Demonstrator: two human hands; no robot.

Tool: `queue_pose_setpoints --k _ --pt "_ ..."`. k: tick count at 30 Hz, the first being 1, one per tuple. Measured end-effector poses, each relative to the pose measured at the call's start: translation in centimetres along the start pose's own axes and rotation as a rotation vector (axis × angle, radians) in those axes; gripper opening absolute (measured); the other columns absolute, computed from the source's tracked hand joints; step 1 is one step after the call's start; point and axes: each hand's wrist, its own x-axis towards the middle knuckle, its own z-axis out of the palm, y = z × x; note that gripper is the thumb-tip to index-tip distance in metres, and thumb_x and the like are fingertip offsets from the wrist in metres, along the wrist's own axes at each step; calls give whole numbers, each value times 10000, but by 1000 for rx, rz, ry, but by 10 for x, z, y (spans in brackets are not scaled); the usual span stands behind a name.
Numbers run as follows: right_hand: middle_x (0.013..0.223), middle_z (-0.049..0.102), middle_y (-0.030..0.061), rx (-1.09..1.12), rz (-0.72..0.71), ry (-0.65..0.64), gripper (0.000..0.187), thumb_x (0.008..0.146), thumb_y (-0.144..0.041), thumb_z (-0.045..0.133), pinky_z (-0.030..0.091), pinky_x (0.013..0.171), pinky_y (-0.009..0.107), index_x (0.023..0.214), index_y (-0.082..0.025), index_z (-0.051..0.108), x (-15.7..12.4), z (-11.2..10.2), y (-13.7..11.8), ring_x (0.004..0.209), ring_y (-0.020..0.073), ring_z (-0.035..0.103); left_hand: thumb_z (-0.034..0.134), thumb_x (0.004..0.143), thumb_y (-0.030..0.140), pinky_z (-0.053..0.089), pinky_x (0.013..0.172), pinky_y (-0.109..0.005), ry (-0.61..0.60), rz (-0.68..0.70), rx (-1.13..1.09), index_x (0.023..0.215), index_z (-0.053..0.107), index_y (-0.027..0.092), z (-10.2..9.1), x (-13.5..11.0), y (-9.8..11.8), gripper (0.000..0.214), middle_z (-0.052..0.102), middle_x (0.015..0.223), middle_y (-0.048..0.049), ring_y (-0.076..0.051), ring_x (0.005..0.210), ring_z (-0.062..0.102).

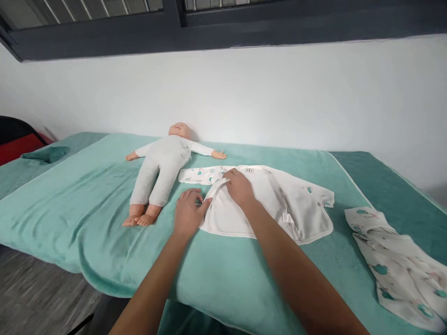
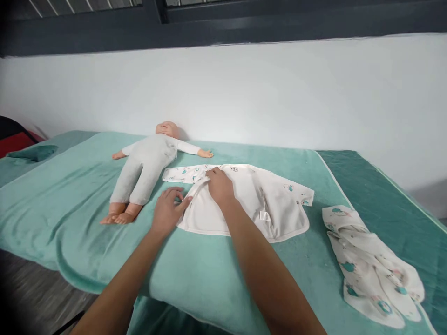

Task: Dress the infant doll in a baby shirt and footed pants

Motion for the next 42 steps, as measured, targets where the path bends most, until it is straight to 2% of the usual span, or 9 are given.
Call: queue_pose_setpoints --k 5,12,17,20,23,26,31,37,42 --pt "1228 647 22 119 125 115 448 749 6 404 460 983 332 928 -235 736 -2 -11 32 1147 211 580 535 958 313 469 760 -358 1 222 -89 861 541 227 -7 -33 27 130 674 856 -38 -205 837 627" --pt "1219 651 59 152 321 121 493 697 -22 406 443 1013 386 945 -234 776 -2 -26 45 1107 247 606 513 976 296 462 732 -374 -110 423 -4 1158 585 241 -6 -48 51 203 692 963 -69 -218 835 624" --pt "1062 737 24 270 365 103 423 702 -106 449 507 858 391 916 -273 773 -2 -28 45 967 262 644 486 982 321 436 713 -372 -102 279 -17 1002 636 232 -4 -49 52 176 675 866 -56 -216 798 598" --pt "948 751 19 533 372 110 368 747 -172 456 525 808 369 954 -258 748 5 -25 39 840 227 669 492 977 366 458 663 -325 20 -46 -241 954 618 225 -6 -46 46 190 647 813 -26 -181 737 585" --pt "1149 728 44 818 325 48 403 822 -287 509 549 845 364 1200 -251 645 13 -20 29 965 215 689 536 949 404 493 679 -299 273 -393 -408 974 582 217 -8 -41 39 194 626 863 -18 -165 771 588" --pt "1405 597 87 953 232 -19 514 835 -321 584 527 954 376 1342 -254 534 15 -14 23 1198 220 618 536 942 343 524 776 -314 429 -455 -423 1109 528 222 -7 -38 33 206 596 1032 -55 -177 925 599" --pt "1386 611 75 623 110 -42 415 892 -288 527 461 1065 398 1300 -251 591 5 -6 24 1264 216 579 488 945 241 463 1020 -447 473 -172 -132 1156 522 221 -7 -43 37 215 528 1245 -120 -256 1239 501" --pt "1553 438 129 257 19 -84 491 945 -312 482 248 1209 434 1410 -161 520 -11 1 15 1454 250 365 439 951 202 473 791 -398 44 190 -11 976 596 235 -7 -48 50 163 680 878 -54 -233 856 622" --pt "1614 298 190 -153 104 -123 625 1009 -439 346 147 1217 480 1499 -53 381 -26 -3 18 1525 278 193 443 946 207 438 735 -366 -23 200 46 897 615 221 -6 -51 49 179 671 813 -47 -221 791 599"
